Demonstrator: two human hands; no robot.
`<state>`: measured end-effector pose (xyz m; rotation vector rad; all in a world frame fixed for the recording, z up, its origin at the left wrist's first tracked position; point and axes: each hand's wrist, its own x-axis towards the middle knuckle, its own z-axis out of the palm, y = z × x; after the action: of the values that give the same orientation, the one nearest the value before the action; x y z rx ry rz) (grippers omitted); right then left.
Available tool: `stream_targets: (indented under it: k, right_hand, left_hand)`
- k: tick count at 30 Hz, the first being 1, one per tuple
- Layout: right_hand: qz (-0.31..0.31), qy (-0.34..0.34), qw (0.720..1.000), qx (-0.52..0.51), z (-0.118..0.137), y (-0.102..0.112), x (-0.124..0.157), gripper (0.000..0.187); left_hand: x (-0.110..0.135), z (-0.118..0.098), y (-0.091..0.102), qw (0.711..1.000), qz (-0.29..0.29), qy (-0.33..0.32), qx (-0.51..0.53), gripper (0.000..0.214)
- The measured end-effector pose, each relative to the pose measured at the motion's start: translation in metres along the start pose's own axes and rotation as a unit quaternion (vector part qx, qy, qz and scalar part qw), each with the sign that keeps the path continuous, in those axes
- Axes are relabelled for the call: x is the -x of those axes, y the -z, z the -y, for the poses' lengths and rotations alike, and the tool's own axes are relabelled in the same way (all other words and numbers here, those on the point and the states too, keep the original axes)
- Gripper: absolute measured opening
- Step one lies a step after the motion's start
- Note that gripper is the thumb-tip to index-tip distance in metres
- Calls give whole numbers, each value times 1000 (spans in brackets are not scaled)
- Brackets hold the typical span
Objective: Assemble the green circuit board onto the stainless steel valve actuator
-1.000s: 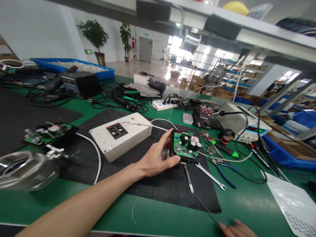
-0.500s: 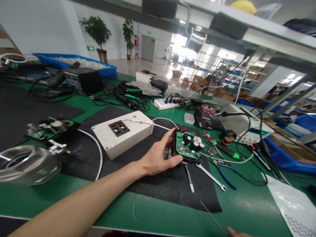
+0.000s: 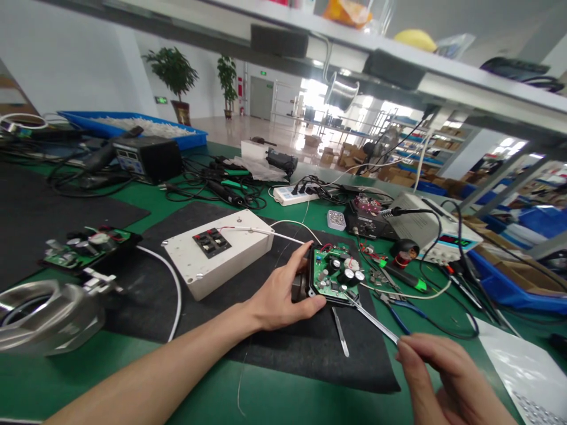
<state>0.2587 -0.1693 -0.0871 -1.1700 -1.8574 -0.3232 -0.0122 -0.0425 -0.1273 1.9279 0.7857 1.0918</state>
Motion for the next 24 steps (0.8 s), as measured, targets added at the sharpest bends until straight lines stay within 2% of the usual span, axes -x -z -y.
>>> stream_targets:
  k: [2, 7, 13, 19, 24]
  right_hand:
    - [4, -12, 1000, 24, 3, -4, -4, 14]
    - [-39, -107, 992, 56, 16, -15, -9, 21]
    - [-49, -114, 991, 42, 21, -22, -13, 23]
    - [-76, -70, 993, 59, 28, -24, -24, 30]
    - [-73, -87, 992, 62, 33, -25, -22, 21]
  left_hand:
    - [0, 0, 0, 1000, 0, -1, -1, 112]
    - [0, 0, 0, 1000, -3, 2, -2, 113]
    - [1, 0, 0, 1000, 0, 6, -3, 114]
    - [1, 1, -1, 1000, -2, 5, -7, 113]
    - [1, 1, -1, 1000, 1, 4, -3, 114]
